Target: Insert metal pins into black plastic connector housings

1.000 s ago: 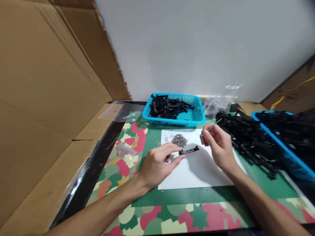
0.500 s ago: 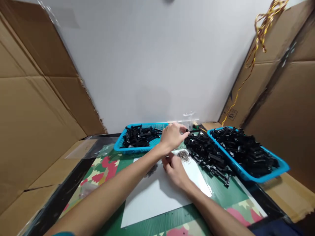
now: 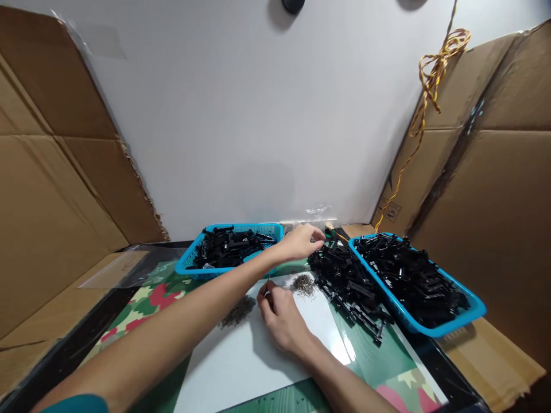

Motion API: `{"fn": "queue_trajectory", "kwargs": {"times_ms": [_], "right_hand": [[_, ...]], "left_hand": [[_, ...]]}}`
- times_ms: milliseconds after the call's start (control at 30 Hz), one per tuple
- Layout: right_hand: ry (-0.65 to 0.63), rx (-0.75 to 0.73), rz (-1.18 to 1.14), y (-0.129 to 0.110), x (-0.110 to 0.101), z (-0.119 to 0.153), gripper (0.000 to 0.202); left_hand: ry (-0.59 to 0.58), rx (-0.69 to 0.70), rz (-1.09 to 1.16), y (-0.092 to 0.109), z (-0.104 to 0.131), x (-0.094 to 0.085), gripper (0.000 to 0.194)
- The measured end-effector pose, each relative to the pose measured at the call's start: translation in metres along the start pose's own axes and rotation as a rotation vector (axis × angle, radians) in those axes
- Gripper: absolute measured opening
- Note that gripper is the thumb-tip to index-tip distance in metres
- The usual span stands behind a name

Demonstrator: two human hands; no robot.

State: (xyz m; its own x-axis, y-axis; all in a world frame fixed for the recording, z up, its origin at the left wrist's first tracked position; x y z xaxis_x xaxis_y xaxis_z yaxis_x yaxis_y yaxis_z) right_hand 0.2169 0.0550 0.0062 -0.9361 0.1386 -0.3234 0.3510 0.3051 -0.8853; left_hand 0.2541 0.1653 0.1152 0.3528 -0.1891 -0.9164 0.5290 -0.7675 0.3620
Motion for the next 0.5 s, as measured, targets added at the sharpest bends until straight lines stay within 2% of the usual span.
{"fn": "queue_trajectory", "kwargs": {"times_ms": [100,167,233,300,367,500], "right_hand": [[-0.023,0.015,0.001,0.002,0.0,0.002,0.016],[-0.039,0.027,-0.004,0.003,0.001,0.003,0.019],[-0.057,0.035,-0.013,0.004,0.001,0.004,0.019],[-0.082,0.039,-0.026,0.004,0.002,0.006,0.019],[-0.103,0.041,-0.044,0.004,0.002,0.007,0.02],[-0.117,0.053,-0.098,0.005,0.001,0.008,0.022]], "left_hand": [[0.087,-0.07,-0.027,-0.027,0.024,-0.039,0.027],[0.148,-0.164,-0.083,-0.058,0.041,-0.066,0.029],[0.137,-0.262,-0.143,-0.092,0.059,-0.083,0.03],[0.093,-0.349,-0.193,-0.121,0.077,-0.089,0.034],[0.048,-0.404,-0.239,-0.142,0.092,-0.086,0.036],[0.001,-0.432,-0.313,-0.157,0.11,-0.071,0.036]]}}
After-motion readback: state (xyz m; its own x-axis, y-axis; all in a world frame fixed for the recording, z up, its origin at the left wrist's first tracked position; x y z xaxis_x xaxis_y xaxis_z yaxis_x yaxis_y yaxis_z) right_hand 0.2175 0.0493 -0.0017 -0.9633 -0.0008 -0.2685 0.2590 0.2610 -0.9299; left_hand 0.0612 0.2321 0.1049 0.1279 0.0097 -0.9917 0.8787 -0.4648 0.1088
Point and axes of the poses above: each hand's wrist, its own z-axis away from the middle knuckle, its own x-axis out of the palm, y = z × x, the point moved 4 cm from there along -z, towards the middle knuckle, and after that the axes turned 1 degree about y, right-handed, at the moved point
